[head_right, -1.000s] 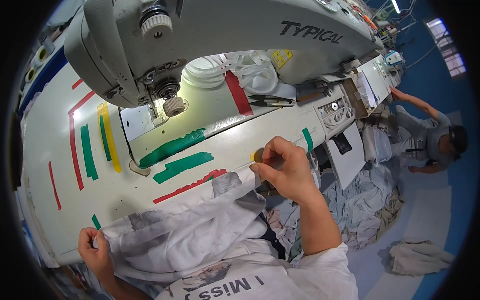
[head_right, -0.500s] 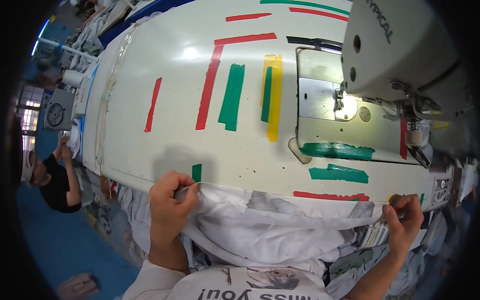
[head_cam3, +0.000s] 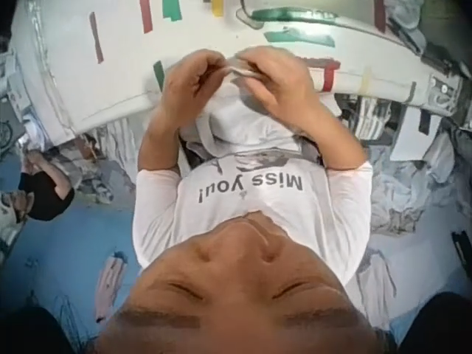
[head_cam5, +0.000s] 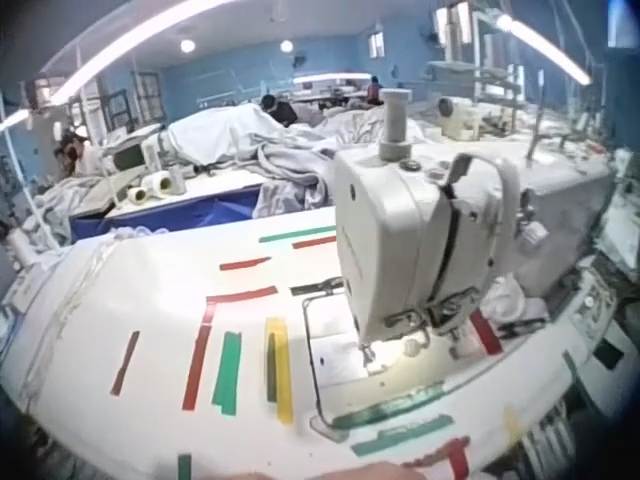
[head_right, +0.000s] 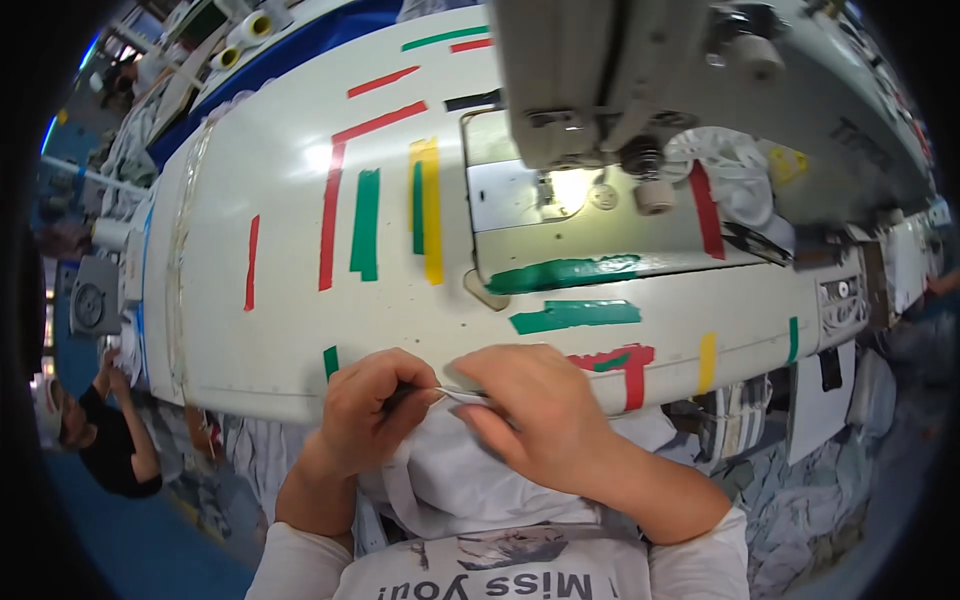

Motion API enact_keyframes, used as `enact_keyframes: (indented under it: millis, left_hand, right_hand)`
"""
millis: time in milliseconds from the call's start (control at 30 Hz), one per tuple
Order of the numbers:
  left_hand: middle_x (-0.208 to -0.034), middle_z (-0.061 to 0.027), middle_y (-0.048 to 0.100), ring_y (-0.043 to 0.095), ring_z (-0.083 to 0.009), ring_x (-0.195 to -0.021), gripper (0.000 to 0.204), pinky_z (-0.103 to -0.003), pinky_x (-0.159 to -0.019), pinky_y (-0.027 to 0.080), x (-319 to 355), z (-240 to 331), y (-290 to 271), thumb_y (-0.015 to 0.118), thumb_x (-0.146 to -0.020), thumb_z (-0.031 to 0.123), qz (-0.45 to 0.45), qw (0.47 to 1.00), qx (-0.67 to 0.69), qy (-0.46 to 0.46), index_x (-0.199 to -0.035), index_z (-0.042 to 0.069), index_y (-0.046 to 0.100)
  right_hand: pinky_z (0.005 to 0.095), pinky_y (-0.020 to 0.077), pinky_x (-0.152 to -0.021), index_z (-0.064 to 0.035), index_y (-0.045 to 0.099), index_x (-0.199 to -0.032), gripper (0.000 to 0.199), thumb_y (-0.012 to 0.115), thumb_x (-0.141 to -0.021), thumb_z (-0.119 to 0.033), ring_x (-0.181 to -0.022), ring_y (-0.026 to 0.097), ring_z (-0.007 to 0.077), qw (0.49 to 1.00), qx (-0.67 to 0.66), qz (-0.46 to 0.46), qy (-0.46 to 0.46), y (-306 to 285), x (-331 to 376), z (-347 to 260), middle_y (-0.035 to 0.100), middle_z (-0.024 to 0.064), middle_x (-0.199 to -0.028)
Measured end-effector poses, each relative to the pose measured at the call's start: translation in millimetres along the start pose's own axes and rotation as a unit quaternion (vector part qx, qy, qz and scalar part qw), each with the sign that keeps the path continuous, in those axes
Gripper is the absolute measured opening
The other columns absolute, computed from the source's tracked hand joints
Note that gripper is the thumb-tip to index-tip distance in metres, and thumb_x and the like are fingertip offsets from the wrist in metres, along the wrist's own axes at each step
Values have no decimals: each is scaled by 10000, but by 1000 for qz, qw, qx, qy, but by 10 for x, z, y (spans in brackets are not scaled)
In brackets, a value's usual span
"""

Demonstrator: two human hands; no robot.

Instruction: Sewing fabric edges together using an industrial sewing machine to manufacture pillowcases.

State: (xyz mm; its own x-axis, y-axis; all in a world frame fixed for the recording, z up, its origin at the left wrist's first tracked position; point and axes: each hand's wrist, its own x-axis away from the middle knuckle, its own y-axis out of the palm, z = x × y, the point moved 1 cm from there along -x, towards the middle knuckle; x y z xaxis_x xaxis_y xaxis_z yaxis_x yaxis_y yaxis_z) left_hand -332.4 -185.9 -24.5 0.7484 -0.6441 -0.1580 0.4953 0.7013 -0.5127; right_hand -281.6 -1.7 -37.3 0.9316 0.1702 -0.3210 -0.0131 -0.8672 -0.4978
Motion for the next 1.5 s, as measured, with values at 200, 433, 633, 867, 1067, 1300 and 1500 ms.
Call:
enact_keyframes:
  millis: [200,433,633,867,1067,1300,1500]
  left_hand:
    - [-750,-101,587,589,-259,-632,146,-326,-558,463,-44,-51,94,632,-770,-42,-47,998,3,36,-874,26,556]
    - [-796,-97,580,593,-274,-680,162,-336,-578,464,-104,-102,9,616,-755,-53,-116,991,-21,57,-879,38,565]
    - [-759,-92,574,589,-269,-663,150,-330,-576,466,-88,-126,-14,630,-754,-36,-110,992,-36,43,-866,43,571]
    - [-751,-79,584,591,-249,-651,150,-317,-566,468,-115,-91,-56,675,-730,-14,-114,992,-31,34,-820,46,571]
    - [-737,-60,634,551,-113,-568,166,-224,-499,414,-94,-49,-82,715,-659,-52,-80,996,20,-40,-724,33,588]
    - [-735,-37,626,465,-34,-557,154,-190,-483,363,-36,-90,-13,691,-707,-66,-31,988,100,-113,-689,19,562]
    - [-726,-41,630,502,-45,-560,160,-193,-485,395,-78,-124,30,696,-717,-46,-11,992,90,-90,-687,20,553]
  right_hand:
    - [318,467,-552,-20,626,-880,299,679,-593,44,-625,609,253,995,32,53,-76,-10,229,30,636,98,-757]
    - [326,461,-574,-26,632,-893,259,636,-638,18,-661,605,238,997,24,41,-57,21,263,102,620,74,-778]
    - [330,457,-561,-28,631,-874,242,638,-637,21,-647,600,234,997,30,32,-66,22,232,93,608,69,-758]
    - [333,459,-568,-38,632,-823,176,692,-659,-16,-644,600,243,999,12,15,-32,11,180,48,618,78,-759]
    - [326,458,-551,-35,621,-740,125,724,-670,-31,-634,612,244,999,-34,14,-6,1,156,61,628,90,-724]
    - [297,444,-486,-21,597,-672,129,725,-667,-5,-574,607,228,998,-44,17,36,-2,159,65,615,95,-669]
    - [310,421,-487,-37,611,-728,98,706,-705,-29,-551,578,220,986,-69,47,141,3,85,-15,598,77,-647]
